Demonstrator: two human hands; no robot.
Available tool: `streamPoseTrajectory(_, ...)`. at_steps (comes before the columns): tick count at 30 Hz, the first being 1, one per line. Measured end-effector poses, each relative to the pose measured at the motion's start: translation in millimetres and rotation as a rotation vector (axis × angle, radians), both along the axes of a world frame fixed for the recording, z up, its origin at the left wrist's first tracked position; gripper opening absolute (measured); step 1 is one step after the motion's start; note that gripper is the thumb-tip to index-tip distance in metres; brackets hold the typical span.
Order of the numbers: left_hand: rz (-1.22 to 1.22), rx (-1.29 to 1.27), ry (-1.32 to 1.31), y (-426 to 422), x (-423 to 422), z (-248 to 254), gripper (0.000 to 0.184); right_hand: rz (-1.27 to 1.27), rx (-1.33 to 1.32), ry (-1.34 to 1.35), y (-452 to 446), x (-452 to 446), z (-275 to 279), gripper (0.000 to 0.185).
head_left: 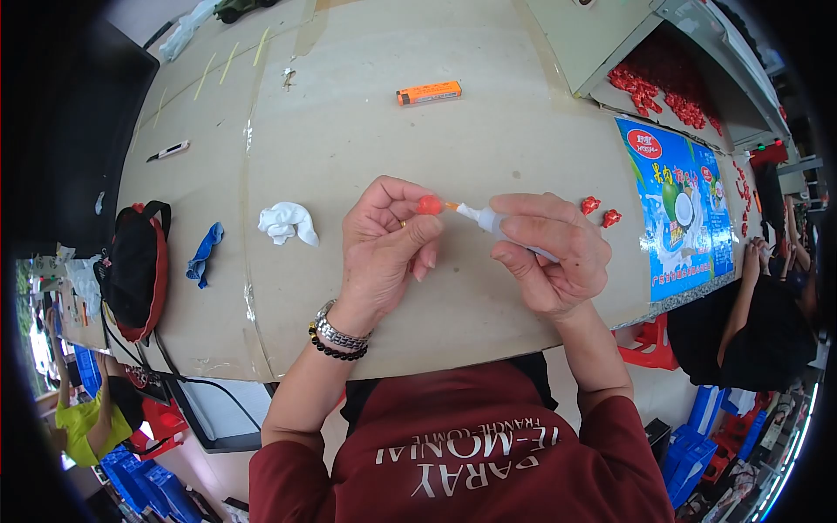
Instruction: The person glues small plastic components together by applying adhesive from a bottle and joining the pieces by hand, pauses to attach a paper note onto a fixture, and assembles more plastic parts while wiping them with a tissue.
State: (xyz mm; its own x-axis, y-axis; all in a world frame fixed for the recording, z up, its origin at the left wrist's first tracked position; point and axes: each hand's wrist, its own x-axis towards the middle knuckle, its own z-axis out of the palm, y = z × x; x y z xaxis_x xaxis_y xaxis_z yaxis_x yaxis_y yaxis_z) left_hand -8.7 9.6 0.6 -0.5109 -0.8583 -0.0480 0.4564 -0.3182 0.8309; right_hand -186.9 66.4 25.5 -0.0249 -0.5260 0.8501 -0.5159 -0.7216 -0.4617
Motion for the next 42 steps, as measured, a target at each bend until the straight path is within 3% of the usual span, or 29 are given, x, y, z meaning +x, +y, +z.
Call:
streamPoseTrajectory(37, 0.165, -0.128, -0.138, 1.7, -1.4, 4.2, 0.024, 0.018, 0.02, 0.023, 3.5, -3.1, 2.3, 0.026)
streamPoseTrajectory(40, 0.133, -0.096, -0.127, 0.4, 0.2, 4.4, 0.023, 0.029, 0.038, -0.001, 5.1, -4.9, 3.7, 0.025)
streamPoseTrajectory(42, 0.041, 0.0, -0.046, -1.3, 1.4, 3.5, 0.02, 0.027, 0.132, -0.158, 8.5, -3.9, 2.9, 0.024)
